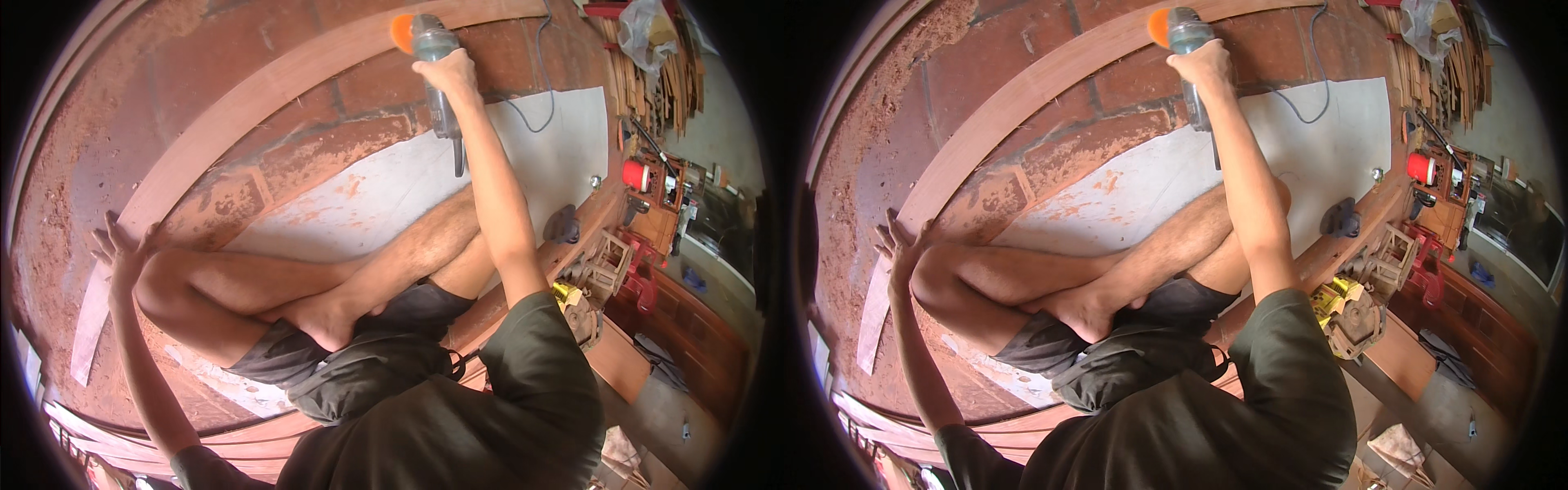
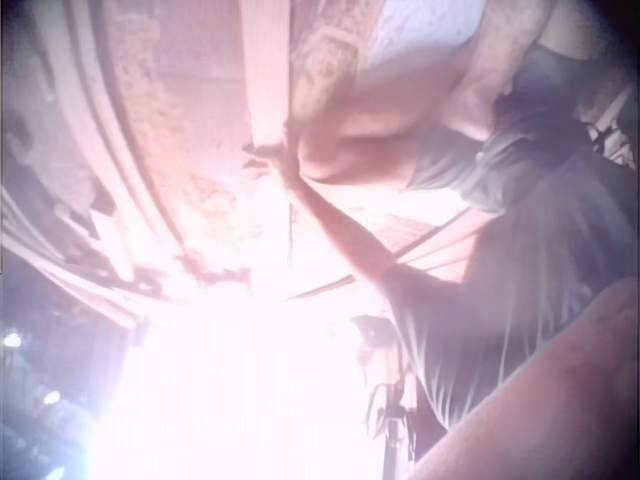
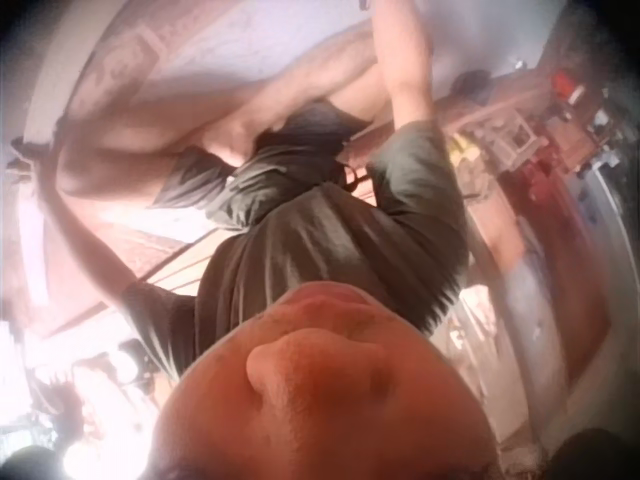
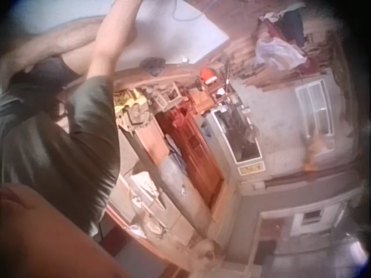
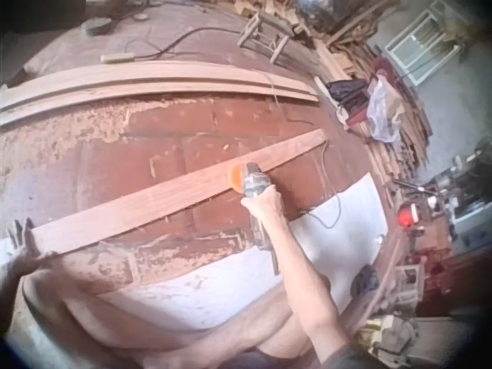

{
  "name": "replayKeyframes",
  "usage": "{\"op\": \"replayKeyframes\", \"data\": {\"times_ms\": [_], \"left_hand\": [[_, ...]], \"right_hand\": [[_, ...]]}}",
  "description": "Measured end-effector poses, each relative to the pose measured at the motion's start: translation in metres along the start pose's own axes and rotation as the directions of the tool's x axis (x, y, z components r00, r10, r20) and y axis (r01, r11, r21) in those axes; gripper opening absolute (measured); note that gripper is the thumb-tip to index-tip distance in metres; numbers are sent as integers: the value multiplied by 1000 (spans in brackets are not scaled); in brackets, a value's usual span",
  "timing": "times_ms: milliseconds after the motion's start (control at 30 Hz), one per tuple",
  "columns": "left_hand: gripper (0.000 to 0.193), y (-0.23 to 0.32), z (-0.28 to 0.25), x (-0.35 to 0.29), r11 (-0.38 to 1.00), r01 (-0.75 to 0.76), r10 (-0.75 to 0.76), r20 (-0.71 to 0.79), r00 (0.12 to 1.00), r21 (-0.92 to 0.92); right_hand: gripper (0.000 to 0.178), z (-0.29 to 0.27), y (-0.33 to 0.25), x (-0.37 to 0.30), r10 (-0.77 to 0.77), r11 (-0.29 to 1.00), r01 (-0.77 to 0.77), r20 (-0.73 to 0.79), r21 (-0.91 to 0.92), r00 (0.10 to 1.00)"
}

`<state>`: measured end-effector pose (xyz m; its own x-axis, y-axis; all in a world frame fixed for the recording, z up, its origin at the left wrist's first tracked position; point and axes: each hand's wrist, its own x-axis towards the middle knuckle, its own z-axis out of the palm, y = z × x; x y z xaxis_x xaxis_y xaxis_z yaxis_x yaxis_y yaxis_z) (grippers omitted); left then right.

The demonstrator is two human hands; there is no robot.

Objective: The person sits on the floor and uses an electric sander to smooth a long, curved piece of wood. They hold the wood steady with one hand while operating the sander with the other, moving it along the length of the wood.

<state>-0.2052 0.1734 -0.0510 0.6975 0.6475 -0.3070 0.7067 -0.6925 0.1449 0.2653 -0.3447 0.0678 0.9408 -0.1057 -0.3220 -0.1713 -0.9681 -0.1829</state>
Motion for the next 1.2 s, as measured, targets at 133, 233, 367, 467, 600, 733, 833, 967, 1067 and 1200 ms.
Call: {"op": "replayKeyframes", "data": {"times_ms": [133, 233, 367, 467, 600, 733, 833, 967, 1067, 1200], "left_hand": [[127, 9, -9, 2, 996, 31, -39, 95, 995, 86], [127, 38, -28, -3, 975, 60, -109, 224, 969, 214], [127, 31, -30, -10, 976, 77, -115, 182, 977, 203], [125, 0, -10, -6, 989, 58, -66, 63, 996, 133], [125, 11, -3, 2, 996, 68, -73, 73, 995, 62], [129, -23, 24, 8, 992, -96, 104, -88, 991, 82], [132, -18, 22, 4, 998, -23, 24, -26, 999, 67], [134, -26, 19, 1, 996, -31, 37, -65, 997, 88], [134, -3, 7, 1, 997, 39, -40, 11, 999, 61], [135, 12, 2, -1, 996, 89, -89, 30, 996, 7]], "right_hand": [[84, 6, -11, 7, 51, 998, -46, -118, 42, 992], [90, 16, -29, -26, -9, 999, 12, -74, 49, 997], [89, 23, -34, -63, -122, 993, 122, 28, -1, 992], [85, 10, -13, -42, -131, 991, 131, 51, 7, 990], [65, 4, 12, 7, -18, 1000, 18, -84, -8, 996], [73, 7, -13, 5, 15, 1000, -13, -92, 25, 996], [87, 17, -33, -30, -56, 998, 54, -49, -31, 997], [89, 17, -32, -38, -125, 992, 125, 24, -21, 992], [83, -1, -7, -2, -51, 999, 52, 63, -12, 997], [81, -4, -11, 25, 27, 1000, -27, -44, -7, 999]]}}
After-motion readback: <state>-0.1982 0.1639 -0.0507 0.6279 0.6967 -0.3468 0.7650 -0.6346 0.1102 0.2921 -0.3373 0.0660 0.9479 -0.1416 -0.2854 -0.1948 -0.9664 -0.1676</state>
